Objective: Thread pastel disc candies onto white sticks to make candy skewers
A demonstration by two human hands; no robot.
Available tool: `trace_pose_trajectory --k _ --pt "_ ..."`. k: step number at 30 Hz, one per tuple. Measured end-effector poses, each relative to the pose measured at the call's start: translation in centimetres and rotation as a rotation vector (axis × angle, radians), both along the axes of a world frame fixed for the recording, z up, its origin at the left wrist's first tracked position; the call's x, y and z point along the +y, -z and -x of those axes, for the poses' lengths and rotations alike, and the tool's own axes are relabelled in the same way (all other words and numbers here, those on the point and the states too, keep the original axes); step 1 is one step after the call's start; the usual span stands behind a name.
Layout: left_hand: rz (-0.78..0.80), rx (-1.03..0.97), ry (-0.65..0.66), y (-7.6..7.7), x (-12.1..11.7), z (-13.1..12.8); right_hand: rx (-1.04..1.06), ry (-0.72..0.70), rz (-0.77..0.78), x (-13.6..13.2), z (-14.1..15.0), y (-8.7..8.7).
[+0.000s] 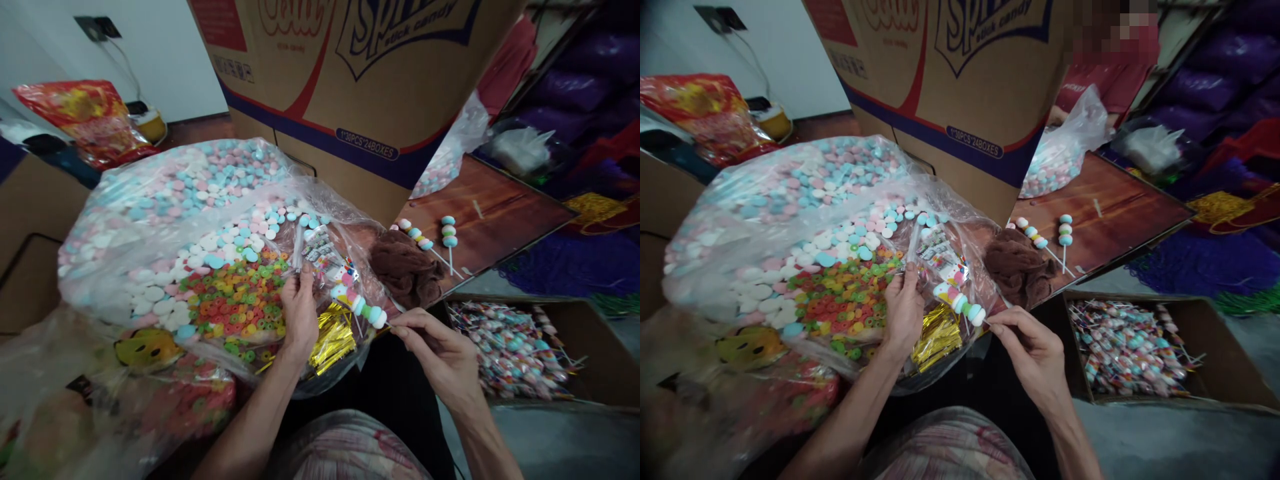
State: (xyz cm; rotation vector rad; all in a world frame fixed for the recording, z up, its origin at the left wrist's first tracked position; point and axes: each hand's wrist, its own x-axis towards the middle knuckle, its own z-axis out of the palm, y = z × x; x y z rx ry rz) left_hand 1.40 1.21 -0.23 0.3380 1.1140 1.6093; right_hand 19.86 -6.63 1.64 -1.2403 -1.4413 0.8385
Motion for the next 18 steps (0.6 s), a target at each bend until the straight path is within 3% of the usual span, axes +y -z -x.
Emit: trace_pose_trajectory --k 3,8,14,18 --pt "-0.030 0.063 0.039 0.2 -0.1 -0.1 0.039 0.053 0.020 0.0 0.7 0.5" --pt "-0.012 -0.037 0.018 0.3 0.1 0.0 0.061 0.099 0.053 -0.2 1.0 0.8" --pt "-0.066 -0.071 0.170 -0.5 -0.5 -0.4 0.043 0.161 0.120 -0.1 1.5 2.0" --pt "-0.075 -0.118 0.193 -1.1 -0.9 -1.1 -0.030 0.056 0.211 -0.2 2.4 2.7"
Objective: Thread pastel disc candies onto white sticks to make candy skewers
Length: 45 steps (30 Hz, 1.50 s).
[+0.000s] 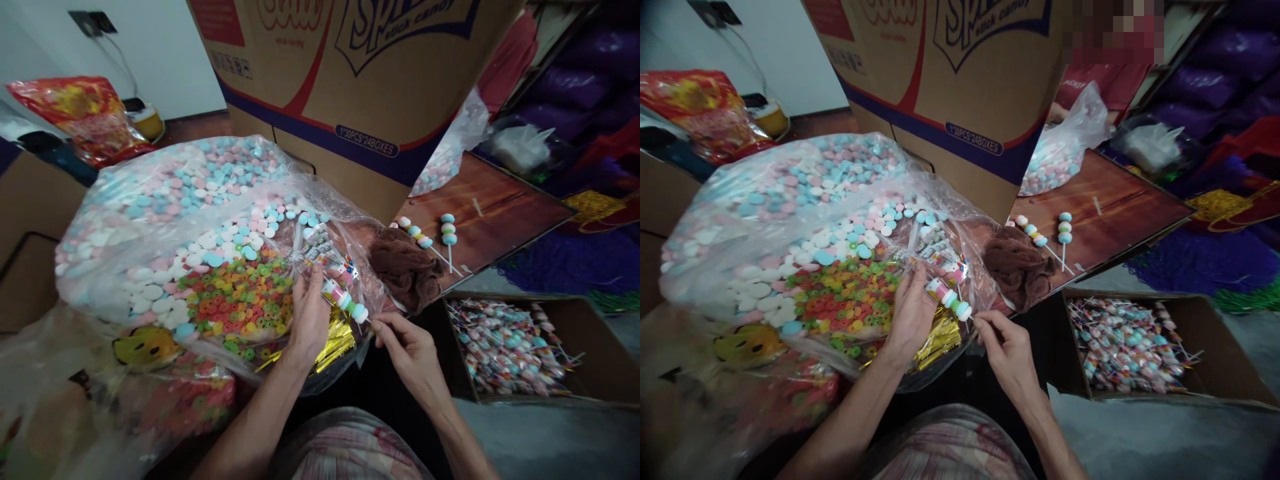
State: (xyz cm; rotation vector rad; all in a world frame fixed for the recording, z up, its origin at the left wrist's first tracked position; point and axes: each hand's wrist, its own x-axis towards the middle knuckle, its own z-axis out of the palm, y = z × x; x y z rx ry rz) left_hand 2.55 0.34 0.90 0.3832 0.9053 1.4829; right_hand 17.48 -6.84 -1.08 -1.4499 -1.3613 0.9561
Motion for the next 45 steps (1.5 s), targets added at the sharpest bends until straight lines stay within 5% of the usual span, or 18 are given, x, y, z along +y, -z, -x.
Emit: trace_pose_trajectory --k 15,24,28,32,41,45 --pt "0.035 -0.056 0.235 0.6 -0.4 -0.6 -0.010 -0.004 -0.096 0.3 4.2 0.1" --pt "0.045 -0.184 0.255 0.4 0.5 0.3 0.745 -0.043 0.378 0.4 3.7 -1.1" --pt "0.006 -0.191 0.277 0.6 0.2 -0.2 0.907 -0.026 0.427 0.5 4.4 -1.2" --pt "-0.006 -0.151 0.359 0.6 0.0 -0.1 0.813 0.007 0.345 1.1 4.9 -1.1" --pt "0.090 -0.123 0.455 0.2 -0.6 0.1 0.238 0.058 0.002 1.1 5.2 -0.1" --pt "0.107 -0.151 0.336 -0.1 0.5 1.0 0.068 0.008 -0.072 0.5 4.8 0.1"
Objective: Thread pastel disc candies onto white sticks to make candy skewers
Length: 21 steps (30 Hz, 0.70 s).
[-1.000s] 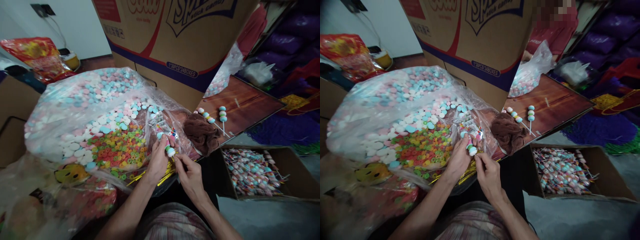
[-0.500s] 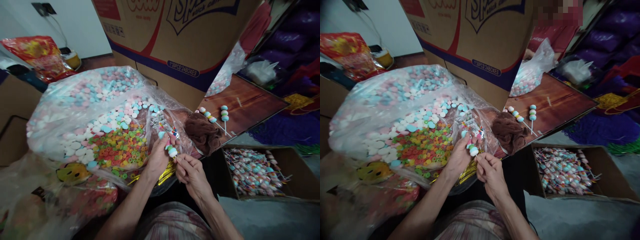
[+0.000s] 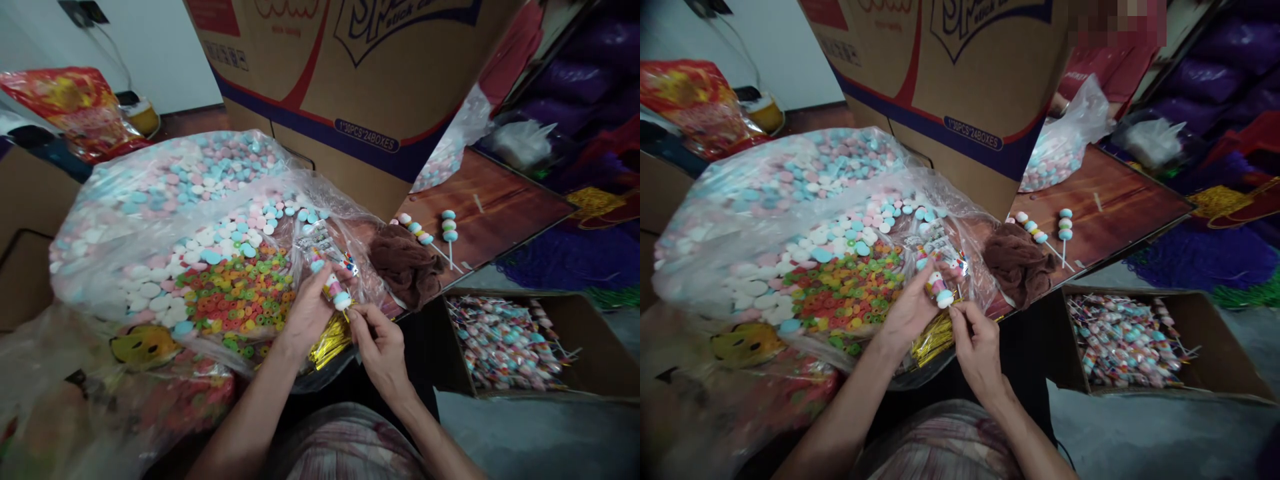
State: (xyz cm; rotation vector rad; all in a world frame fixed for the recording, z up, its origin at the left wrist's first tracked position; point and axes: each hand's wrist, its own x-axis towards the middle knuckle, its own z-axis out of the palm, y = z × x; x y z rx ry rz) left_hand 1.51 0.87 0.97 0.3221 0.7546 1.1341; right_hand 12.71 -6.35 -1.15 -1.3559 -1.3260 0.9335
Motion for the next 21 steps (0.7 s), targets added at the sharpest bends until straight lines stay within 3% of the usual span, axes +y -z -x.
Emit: trace_pose_trajectory --k 3,8,11,14,21 --pt "-0.024 0.013 -0.105 -0.1 0.4 0.1 -0.090 -0.009 -0.071 0.0 -0.1 0.2" --pt "-0.038 0.006 -0.048 0.3 -0.6 -1.2 -0.288 0.066 -0.253 1.1 0.5 0.4" --pt "-0.058 -0.007 -0.016 0.3 -1.0 -1.4 -0.298 0.084 -0.310 1.6 0.6 0.3" --pt "-0.064 -0.030 0.000 0.1 -0.5 -0.8 -0.277 0.049 -0.245 1.4 0.3 0.1" --pt "0.013 -0.032 -0.100 0.1 0.6 0.1 -0.190 0.006 -0.084 0.4 -1.0 -0.4"
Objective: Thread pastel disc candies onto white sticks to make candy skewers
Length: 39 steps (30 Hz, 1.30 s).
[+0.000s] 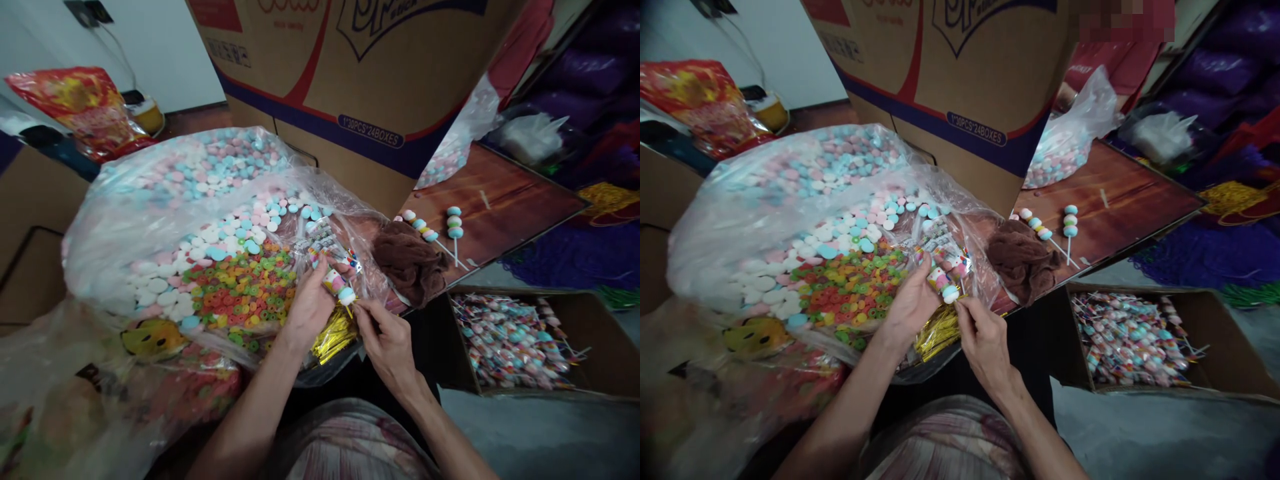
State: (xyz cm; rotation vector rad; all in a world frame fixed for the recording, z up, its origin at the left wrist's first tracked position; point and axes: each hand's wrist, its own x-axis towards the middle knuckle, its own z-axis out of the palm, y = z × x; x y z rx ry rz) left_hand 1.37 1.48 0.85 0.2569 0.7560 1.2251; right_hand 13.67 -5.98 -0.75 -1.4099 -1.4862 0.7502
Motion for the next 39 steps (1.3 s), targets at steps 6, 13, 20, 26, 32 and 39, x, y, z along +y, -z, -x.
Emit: trace_pose_trajectory --k 6,13,20,26,32,39 --pt "-0.022 -0.066 -0.080 -0.3 -0.2 -0.8 0.481 -0.047 0.327 -0.1 0.4 -0.8" --pt "-0.031 -0.056 -0.068 -0.2 -1.0 -1.5 0.962 -0.093 0.598 0.9 0.6 -1.4" --pt "-0.048 -0.043 -0.021 0.5 -1.5 -2.0 0.691 -0.029 0.391 1.6 1.4 -0.7" --pt "0.024 -0.081 0.009 0.4 -1.2 -1.6 0.205 0.091 0.094 0.9 1.4 0.0" --pt "0.033 -0.064 0.011 0.3 -0.8 -1.1 -0.011 0.025 -0.152 0.7 1.0 0.6" --pt "0.057 0.035 0.094 -0.6 -0.6 -0.5 0.083 -0.040 -0.011 1.6 -0.8 0.4"
